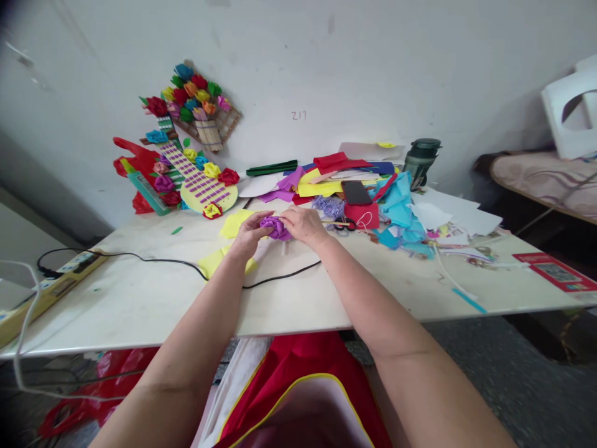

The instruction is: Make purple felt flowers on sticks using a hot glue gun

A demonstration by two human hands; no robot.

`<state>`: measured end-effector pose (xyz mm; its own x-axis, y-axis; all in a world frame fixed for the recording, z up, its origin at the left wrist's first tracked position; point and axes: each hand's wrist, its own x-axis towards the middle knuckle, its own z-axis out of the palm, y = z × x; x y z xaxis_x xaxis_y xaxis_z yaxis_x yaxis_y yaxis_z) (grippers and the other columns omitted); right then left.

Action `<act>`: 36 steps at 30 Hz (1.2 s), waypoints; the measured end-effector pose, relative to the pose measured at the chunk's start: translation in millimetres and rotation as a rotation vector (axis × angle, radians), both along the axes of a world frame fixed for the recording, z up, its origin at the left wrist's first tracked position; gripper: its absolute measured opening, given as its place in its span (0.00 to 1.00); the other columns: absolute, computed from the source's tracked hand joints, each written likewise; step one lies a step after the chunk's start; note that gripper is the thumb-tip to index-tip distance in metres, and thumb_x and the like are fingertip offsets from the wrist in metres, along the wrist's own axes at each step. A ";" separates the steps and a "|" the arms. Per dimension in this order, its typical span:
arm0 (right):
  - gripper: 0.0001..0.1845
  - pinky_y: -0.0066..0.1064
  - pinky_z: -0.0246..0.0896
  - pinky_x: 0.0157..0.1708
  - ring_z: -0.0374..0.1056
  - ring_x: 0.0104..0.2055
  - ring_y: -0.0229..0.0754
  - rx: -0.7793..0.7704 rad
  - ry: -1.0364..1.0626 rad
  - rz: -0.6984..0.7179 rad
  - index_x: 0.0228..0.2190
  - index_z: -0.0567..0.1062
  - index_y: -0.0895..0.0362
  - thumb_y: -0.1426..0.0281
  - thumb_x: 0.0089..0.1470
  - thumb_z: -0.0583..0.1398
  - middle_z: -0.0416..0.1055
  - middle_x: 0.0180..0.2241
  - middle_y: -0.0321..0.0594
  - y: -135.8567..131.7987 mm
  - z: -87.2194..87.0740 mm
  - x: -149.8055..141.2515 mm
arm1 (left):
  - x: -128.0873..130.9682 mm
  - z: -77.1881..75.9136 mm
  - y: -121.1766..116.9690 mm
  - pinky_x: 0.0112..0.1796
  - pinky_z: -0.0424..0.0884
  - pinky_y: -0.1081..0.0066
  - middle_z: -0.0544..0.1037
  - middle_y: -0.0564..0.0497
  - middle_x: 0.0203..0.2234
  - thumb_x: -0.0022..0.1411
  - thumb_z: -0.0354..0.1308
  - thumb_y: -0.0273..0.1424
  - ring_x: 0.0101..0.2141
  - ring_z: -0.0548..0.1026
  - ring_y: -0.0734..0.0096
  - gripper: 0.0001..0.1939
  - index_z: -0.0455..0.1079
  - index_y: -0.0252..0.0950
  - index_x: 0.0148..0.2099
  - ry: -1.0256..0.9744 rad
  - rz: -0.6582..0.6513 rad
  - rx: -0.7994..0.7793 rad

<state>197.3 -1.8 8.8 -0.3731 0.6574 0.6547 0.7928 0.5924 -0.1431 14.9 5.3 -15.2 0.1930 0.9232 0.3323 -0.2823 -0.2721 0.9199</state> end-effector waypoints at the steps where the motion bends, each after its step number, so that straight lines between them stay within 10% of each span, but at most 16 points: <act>1: 0.13 0.30 0.57 0.34 0.71 0.36 0.42 0.000 0.002 0.000 0.37 0.81 0.56 0.68 0.60 0.56 0.79 0.37 0.44 -0.6 0.4 -0.3 | 0.0 1.0 -0.7 0.32 0.67 0.72 0.77 0.54 0.26 0.39 0.68 0.26 0.27 0.71 0.75 0.22 0.77 0.36 0.41 0.010 0.003 0.006; 17: 0.19 0.30 0.62 0.37 0.71 0.39 0.44 -0.030 -0.065 0.096 0.43 0.80 0.59 0.78 0.52 0.55 0.77 0.39 0.47 -5.5 2.6 1.2 | -6.7 3.3 -0.4 0.36 0.69 0.71 0.78 0.52 0.29 0.40 0.64 0.26 0.31 0.72 0.72 0.15 0.76 0.35 0.36 0.168 0.102 0.074; 36: 0.05 0.30 0.53 0.32 0.67 0.32 0.40 -0.156 0.148 0.002 0.27 0.79 0.57 0.70 0.52 0.63 0.77 0.31 0.40 9.3 2.8 9.1 | -9.2 5.1 -0.1 0.33 0.70 0.71 0.79 0.51 0.29 0.39 0.64 0.26 0.29 0.73 0.72 0.15 0.77 0.34 0.35 0.176 0.149 0.082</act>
